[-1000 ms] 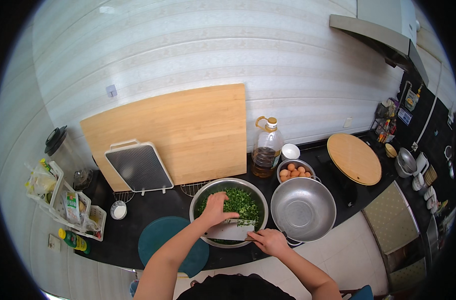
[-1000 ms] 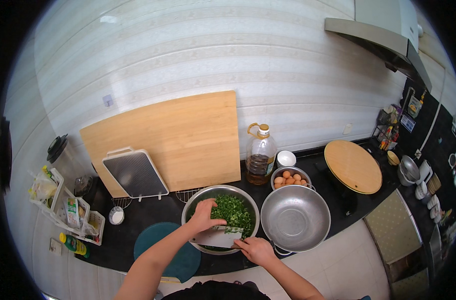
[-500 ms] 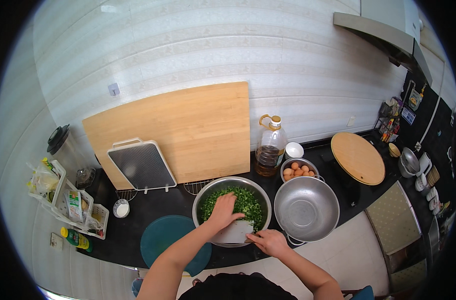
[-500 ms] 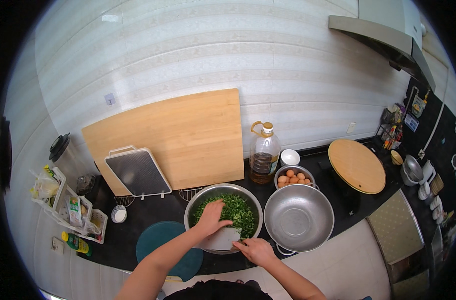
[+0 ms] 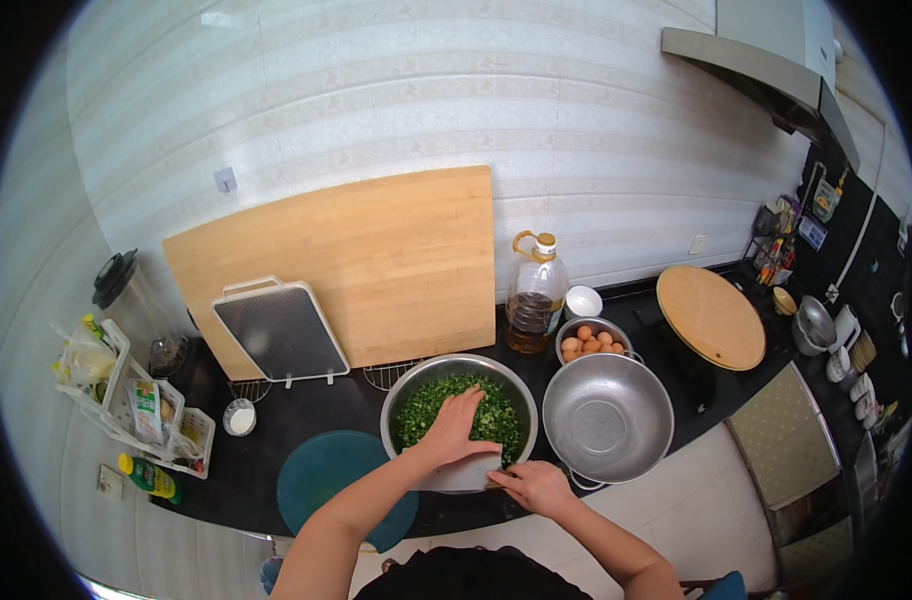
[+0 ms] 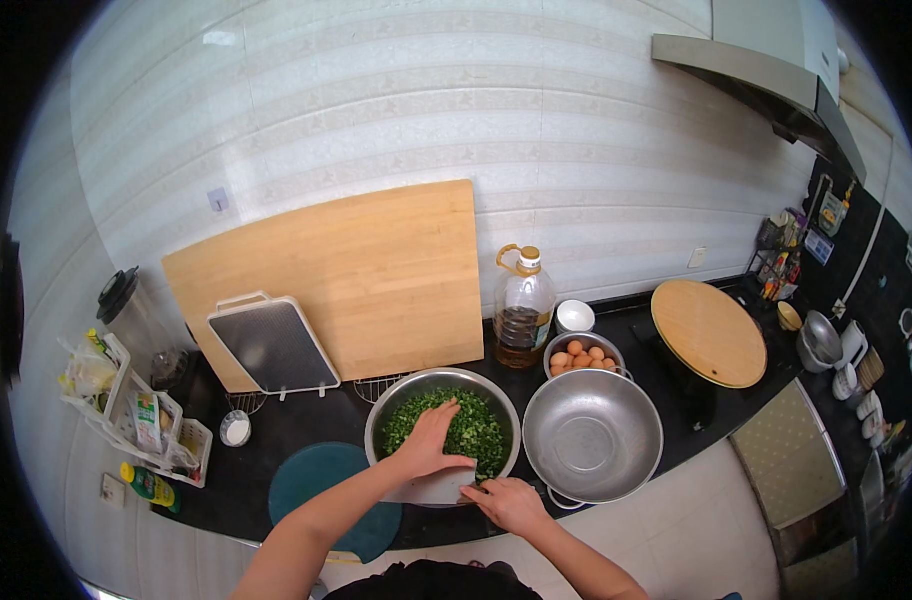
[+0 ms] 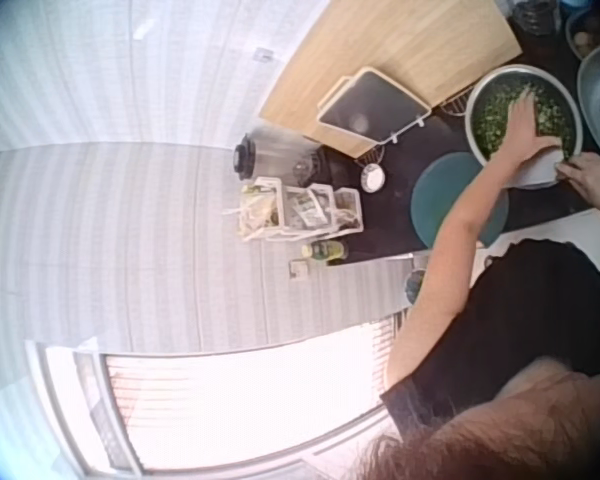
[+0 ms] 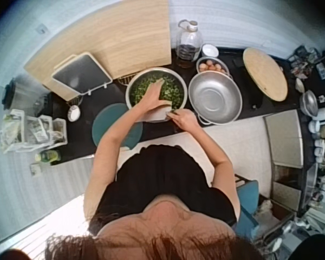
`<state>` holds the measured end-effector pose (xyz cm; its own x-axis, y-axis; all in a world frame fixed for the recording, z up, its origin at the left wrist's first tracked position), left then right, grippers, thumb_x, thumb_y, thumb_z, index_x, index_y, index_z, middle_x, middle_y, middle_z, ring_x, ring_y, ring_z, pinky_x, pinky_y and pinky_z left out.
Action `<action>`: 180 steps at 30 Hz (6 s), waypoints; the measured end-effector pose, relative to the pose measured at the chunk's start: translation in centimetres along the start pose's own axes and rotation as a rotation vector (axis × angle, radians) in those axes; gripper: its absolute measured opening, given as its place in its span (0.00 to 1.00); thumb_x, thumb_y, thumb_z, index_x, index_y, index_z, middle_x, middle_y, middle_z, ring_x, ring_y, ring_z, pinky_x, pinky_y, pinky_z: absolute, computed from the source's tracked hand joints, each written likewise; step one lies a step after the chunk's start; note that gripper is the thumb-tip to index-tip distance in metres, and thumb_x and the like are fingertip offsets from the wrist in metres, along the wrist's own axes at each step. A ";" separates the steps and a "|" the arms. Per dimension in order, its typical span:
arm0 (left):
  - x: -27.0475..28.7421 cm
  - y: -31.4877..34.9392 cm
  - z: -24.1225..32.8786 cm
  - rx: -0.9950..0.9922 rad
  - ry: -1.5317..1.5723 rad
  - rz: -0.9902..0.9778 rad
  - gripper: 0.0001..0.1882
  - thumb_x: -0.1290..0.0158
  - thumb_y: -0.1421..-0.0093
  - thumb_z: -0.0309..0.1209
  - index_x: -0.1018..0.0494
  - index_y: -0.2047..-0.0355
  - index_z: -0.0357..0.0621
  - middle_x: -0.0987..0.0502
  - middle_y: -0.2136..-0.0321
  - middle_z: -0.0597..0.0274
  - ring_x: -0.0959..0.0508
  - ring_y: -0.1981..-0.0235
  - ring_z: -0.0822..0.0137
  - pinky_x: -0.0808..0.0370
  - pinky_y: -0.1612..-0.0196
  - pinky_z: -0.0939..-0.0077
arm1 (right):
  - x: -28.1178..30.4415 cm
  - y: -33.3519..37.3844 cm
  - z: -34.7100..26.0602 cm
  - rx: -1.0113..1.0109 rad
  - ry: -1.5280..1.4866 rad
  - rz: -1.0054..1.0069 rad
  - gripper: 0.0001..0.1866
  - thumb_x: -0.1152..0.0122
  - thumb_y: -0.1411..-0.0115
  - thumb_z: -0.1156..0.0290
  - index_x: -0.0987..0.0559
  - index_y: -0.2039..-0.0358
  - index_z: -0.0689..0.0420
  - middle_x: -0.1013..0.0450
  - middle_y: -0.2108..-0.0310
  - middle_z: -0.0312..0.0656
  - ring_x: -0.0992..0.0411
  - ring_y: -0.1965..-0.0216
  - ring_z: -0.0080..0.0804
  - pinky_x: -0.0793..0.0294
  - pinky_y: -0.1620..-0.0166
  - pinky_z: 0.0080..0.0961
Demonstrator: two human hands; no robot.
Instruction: The person chops green vegetables on a cutting board using a cleaver and transfers them into a metal bowl. They then retrieve a colander and a pot from a cabinet, place them on the counter, and pour cooking oil from a large bottle into a smaller container.
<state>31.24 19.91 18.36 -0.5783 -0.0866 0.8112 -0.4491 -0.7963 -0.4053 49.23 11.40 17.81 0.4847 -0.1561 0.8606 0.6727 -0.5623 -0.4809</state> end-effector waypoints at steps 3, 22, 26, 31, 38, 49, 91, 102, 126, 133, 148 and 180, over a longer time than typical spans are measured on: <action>-0.4 0.2 -0.6 0.035 0.004 0.123 0.35 0.42 0.51 0.41 0.40 0.48 0.34 0.39 0.46 0.42 0.35 0.50 0.46 0.39 0.46 0.58 | 0.2 0.0 -0.1 0.010 0.001 0.019 0.19 0.41 0.51 0.68 0.24 0.56 0.42 0.34 0.79 0.33 0.31 0.78 0.30 0.32 0.76 0.25; -0.4 3.0 -6.7 0.247 -0.031 0.116 0.15 0.40 0.53 0.35 0.34 0.76 0.39 0.31 0.76 0.52 0.29 0.72 0.51 0.34 0.67 0.59 | 1.4 2.9 0.7 -0.124 0.035 0.033 0.25 0.38 0.56 0.69 0.25 0.54 0.41 0.31 0.75 0.32 0.31 0.75 0.30 0.31 0.72 0.28; 0.1 2.9 -6.0 0.100 0.107 0.012 0.17 0.41 0.52 0.40 0.34 0.77 0.41 0.30 0.74 0.54 0.29 0.72 0.54 0.34 0.62 0.60 | 1.5 3.0 0.8 -0.119 0.038 0.035 0.25 0.38 0.56 0.69 0.25 0.54 0.41 0.31 0.74 0.32 0.31 0.75 0.30 0.31 0.72 0.27; 0.7 2.6 -3.7 0.019 -0.037 0.083 0.16 0.41 0.52 0.39 0.33 0.77 0.40 0.29 0.75 0.54 0.28 0.72 0.54 0.33 0.63 0.62 | 1.4 3.5 1.0 -0.142 0.040 0.014 0.25 0.38 0.56 0.69 0.25 0.53 0.41 0.30 0.73 0.33 0.30 0.74 0.30 0.30 0.71 0.27; 1.8 3.2 -5.2 0.003 0.034 0.089 0.19 0.40 0.54 0.43 0.31 0.74 0.40 0.27 0.73 0.56 0.28 0.71 0.53 0.34 0.65 0.64 | 1.8 3.9 1.2 -0.163 0.065 0.051 0.23 0.37 0.57 0.70 0.23 0.56 0.43 0.29 0.74 0.33 0.30 0.75 0.31 0.30 0.73 0.27; 0.7 3.7 -10.0 0.716 0.167 -0.110 0.14 0.51 0.42 0.35 0.27 0.61 0.38 0.26 0.61 0.54 0.25 0.63 0.59 0.30 0.63 0.66 | 2.2 4.3 1.3 -0.232 0.066 0.044 0.21 0.37 0.57 0.69 0.22 0.58 0.42 0.28 0.73 0.32 0.30 0.75 0.31 0.30 0.72 0.28; 8.0 6.6 -8.3 0.957 1.346 -0.242 0.30 0.61 0.38 0.53 0.41 0.44 0.45 0.34 0.46 0.63 0.30 0.50 0.64 0.35 0.50 0.65 | 2.7 2.1 3.8 -0.313 0.159 0.230 0.19 0.36 0.61 0.76 0.20 0.64 0.48 0.28 0.74 0.38 0.29 0.75 0.38 0.31 0.72 0.31; 13.2 18.7 -12.8 1.115 0.753 0.276 0.18 0.53 0.38 0.39 0.32 0.51 0.41 0.26 0.57 0.62 0.25 0.59 0.70 0.30 0.57 0.76 | -1.3 -1.2 -1.2 -0.209 0.046 0.201 0.21 0.37 0.61 0.74 0.21 0.61 0.47 0.28 0.72 0.38 0.30 0.74 0.35 0.32 0.71 0.30; 9.1 39.2 -11.8 1.262 0.697 0.438 0.10 0.50 0.41 0.29 0.27 0.61 0.39 0.23 0.68 0.62 0.24 0.72 0.74 0.30 0.70 0.84 | -25.6 -3.5 -15.6 -0.046 -0.248 -0.312 0.24 0.49 0.52 0.76 0.30 0.51 0.50 0.34 0.62 0.41 0.33 0.62 0.39 0.32 0.59 0.35; 5.4 31.7 -11.1 1.041 0.770 0.265 0.13 0.48 0.43 0.31 0.27 0.62 0.32 0.24 0.70 0.58 0.24 0.72 0.71 0.28 0.66 0.80 | -20.9 -0.6 -12.9 -0.611 -0.614 -0.078 0.17 0.41 0.47 0.69 0.26 0.55 0.55 0.31 0.60 0.46 0.30 0.63 0.36 0.29 0.60 0.28; -5.1 16.7 -11.9 1.143 0.183 0.179 0.19 0.42 0.50 0.29 0.35 0.63 0.31 0.28 0.72 0.45 0.24 0.68 0.46 0.24 0.69 0.60 | -16.5 6.7 4.9 -1.484 -0.938 0.455 0.17 0.43 0.46 0.76 0.38 0.60 0.62 0.30 0.69 0.47 0.27 0.76 0.33 0.24 0.75 0.28; -2.9 12.6 -6.2 0.742 -0.115 0.580 0.31 0.42 0.52 0.28 0.42 0.50 0.32 0.33 0.57 0.44 0.35 0.53 0.48 0.35 0.52 0.63 | -4.3 14.9 4.5 -1.731 -1.594 0.322 0.36 0.53 0.45 0.38 0.36 0.51 0.60 0.29 0.59 0.46 0.28 0.61 0.36 0.26 0.60 0.36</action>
<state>23.02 13.88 8.28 -0.4873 -0.6150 0.6200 0.4577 -0.7845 -0.4184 59.71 7.34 6.16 0.8883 -0.3164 -0.3330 0.0291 -0.6849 0.7281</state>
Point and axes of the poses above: each hand's wrist, its own y-axis away from the middle knuckle, its own x-axis out of the back of the hand, z = x × y, the point moved 3 cm from there along -y, towards the middle knuckle
